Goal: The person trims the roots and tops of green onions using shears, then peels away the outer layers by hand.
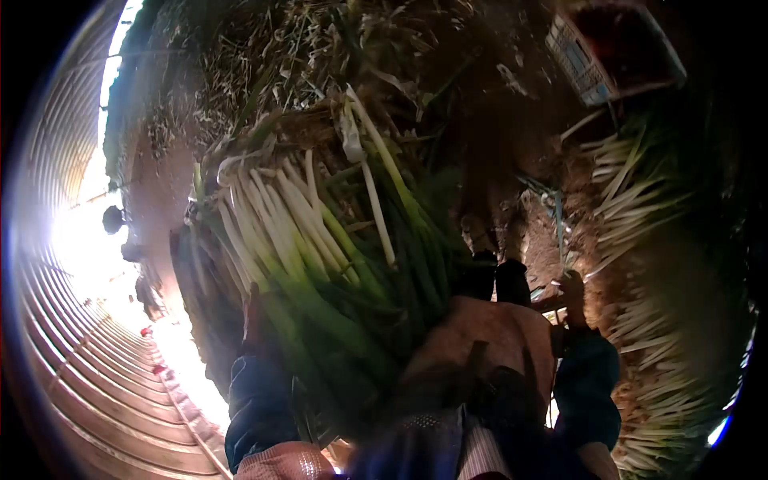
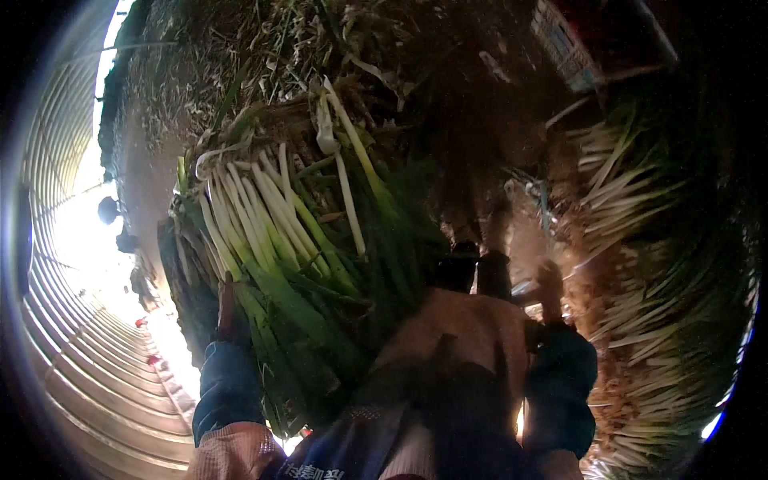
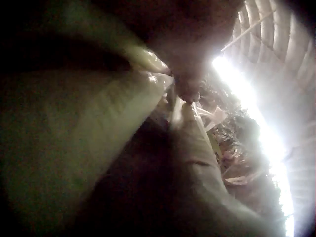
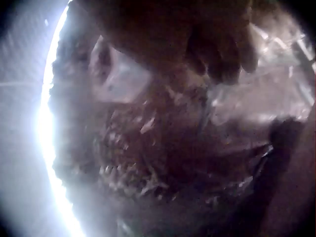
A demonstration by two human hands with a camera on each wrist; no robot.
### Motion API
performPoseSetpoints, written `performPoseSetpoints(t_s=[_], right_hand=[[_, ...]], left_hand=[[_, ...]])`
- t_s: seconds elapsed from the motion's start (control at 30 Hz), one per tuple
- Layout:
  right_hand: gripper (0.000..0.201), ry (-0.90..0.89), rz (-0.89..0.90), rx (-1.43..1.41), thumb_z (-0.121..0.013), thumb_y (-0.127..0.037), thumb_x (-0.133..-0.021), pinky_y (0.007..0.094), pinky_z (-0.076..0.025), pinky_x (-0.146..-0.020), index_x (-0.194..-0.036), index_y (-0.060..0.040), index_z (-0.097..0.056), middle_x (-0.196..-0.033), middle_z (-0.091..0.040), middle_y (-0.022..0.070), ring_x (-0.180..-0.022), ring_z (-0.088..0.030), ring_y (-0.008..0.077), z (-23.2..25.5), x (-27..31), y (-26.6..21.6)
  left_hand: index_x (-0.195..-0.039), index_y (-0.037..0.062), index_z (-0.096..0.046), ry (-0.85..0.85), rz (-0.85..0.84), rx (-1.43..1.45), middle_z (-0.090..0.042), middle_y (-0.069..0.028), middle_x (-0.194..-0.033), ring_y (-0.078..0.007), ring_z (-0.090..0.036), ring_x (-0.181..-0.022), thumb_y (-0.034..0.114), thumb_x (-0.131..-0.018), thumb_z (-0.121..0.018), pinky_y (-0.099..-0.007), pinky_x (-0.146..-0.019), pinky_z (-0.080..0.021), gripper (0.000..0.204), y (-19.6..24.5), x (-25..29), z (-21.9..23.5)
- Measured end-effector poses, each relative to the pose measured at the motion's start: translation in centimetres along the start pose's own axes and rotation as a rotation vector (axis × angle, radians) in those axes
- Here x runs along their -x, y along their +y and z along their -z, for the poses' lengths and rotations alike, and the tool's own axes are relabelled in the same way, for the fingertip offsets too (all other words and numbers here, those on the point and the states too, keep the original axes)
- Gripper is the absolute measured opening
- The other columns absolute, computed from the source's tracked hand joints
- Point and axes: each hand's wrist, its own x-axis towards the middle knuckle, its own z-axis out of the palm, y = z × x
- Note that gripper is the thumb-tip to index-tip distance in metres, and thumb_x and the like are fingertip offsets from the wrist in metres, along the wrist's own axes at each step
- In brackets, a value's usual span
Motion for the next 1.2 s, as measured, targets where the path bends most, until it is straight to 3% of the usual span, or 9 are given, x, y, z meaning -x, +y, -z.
performPoseSetpoints(t_s=[0.27, 0.37, 0.53, 0.7, 0.8, 0.83, 0.9, 0.97, 1.2], right_hand=[[0.050, -0.433, 0.499, 0.519, -0.057, -0.033, -0.082, 0.0403, -0.042, -0.086, -0.118, 0.0008, -0.048, -0.115, -0.052, 0.0209, -0.102, -0.053, 0.0329, -28.1, 2.0, -21.4], [0.060, -0.423, 0.645, 0.504, -0.057, -0.035, -0.082, 0.0425, -0.041, -0.087, -0.124, 0.0035, -0.038, -0.117, -0.050, 0.0234, -0.103, -0.051, 0.0362, -35.2, 0.4, -22.6], [0.067, -0.469, 0.650, 0.669, -0.062, -0.034, -0.079, 0.0437, -0.041, -0.085, -0.124, 0.0048, -0.032, -0.117, -0.049, 0.0242, -0.103, -0.050, 0.0379, -43.4, -3.7, -22.9], [0.050, -0.518, 0.430, 0.881, -0.067, -0.028, -0.073, 0.0410, -0.043, -0.081, -0.109, 0.0023, -0.051, -0.109, -0.054, 0.0191, -0.099, -0.053, 0.0344, -46.1, -4.0, -25.1], [0.043, -0.568, 0.299, 0.514, -0.067, -0.028, -0.072, 0.0396, -0.044, -0.075, -0.102, 0.0013, -0.056, -0.098, -0.059, 0.0173, -0.088, -0.057, 0.0297, -44.6, -2.7, -25.3], [0.043, -0.494, 0.722, 0.566, -0.068, -0.030, -0.072, 0.0393, -0.045, -0.071, -0.100, 0.0012, -0.058, -0.091, -0.061, 0.0159, -0.082, -0.058, 0.0277, -43.6, -2.1, -22.4], [0.042, -0.521, 0.777, 0.550, -0.067, -0.035, -0.072, 0.0388, -0.045, -0.064, -0.093, 0.0008, -0.061, -0.078, -0.063, 0.0140, -0.070, -0.059, 0.0254, -41.2, 0.9, -21.0], [0.041, -0.662, 0.351, 0.507, -0.066, -0.039, -0.073, 0.0387, -0.045, -0.060, -0.085, 0.0007, -0.064, -0.070, -0.062, 0.0136, -0.063, -0.059, 0.0247, -40.1, 3.7, -22.1], [0.037, -0.678, 0.239, 0.601, -0.067, -0.034, -0.072, 0.0379, -0.045, -0.058, -0.080, 0.0022, -0.064, -0.066, -0.061, 0.0142, -0.062, -0.059, 0.0236, -44.5, 3.9, -19.4]], left_hand=[[-0.138, 0.0027, -0.024, 0.064, 0.140, 0.220, -0.015, -0.0165, -0.144, -0.0348, -0.027, -0.128, 0.060, -0.083, -0.045, -0.0426, -0.101, -0.030, 0.082, -4.5, 0.5, -0.3], [-0.137, -0.0025, -0.019, 0.167, -0.074, 0.124, -0.020, -0.0217, -0.140, -0.0345, -0.024, -0.128, 0.045, -0.083, -0.053, -0.0404, -0.104, -0.023, 0.080, -9.9, -0.2, -1.9], [-0.137, -0.0041, -0.020, 0.178, 0.060, 0.331, -0.022, -0.0227, -0.139, -0.0329, -0.021, -0.130, 0.029, -0.079, -0.059, -0.0378, -0.106, -0.018, 0.078, -3.7, 1.0, -1.0], [-0.137, -0.0039, -0.019, 0.188, 0.109, 0.304, -0.026, -0.0212, -0.136, -0.0328, -0.022, -0.129, 0.022, -0.074, -0.059, -0.0370, -0.106, -0.018, 0.079, -2.6, 0.9, -1.0], [-0.136, -0.0028, -0.021, 0.176, 0.119, 0.284, -0.026, -0.0202, -0.136, -0.0326, -0.022, -0.129, 0.021, -0.071, -0.060, -0.0377, -0.107, -0.017, 0.080, -1.9, 0.7, -0.6], [-0.136, -0.0024, -0.021, 0.177, 0.122, 0.295, -0.026, -0.0200, -0.136, -0.0327, -0.022, -0.129, 0.021, -0.070, -0.060, -0.0382, -0.107, -0.016, 0.080, -1.5, 0.7, -0.5], [-0.137, -0.0009, -0.020, 0.160, 0.125, 0.288, -0.024, -0.0196, -0.138, -0.0321, -0.020, -0.130, 0.026, -0.072, -0.060, -0.0388, -0.107, -0.014, 0.081, -1.0, 0.6, -0.1], [-0.139, 0.0014, -0.018, 0.119, 0.135, 0.261, -0.018, -0.0196, -0.143, -0.0308, -0.014, -0.133, 0.035, -0.076, -0.059, -0.0390, -0.108, -0.011, 0.082, -0.6, 0.7, 0.2], [-0.138, 0.0021, -0.020, 0.154, 0.166, 0.263, -0.023, -0.0173, -0.139, -0.0315, -0.017, -0.132, 0.021, -0.067, -0.061, -0.0393, -0.108, -0.014, 0.084, -0.4, 0.5, -0.3]])
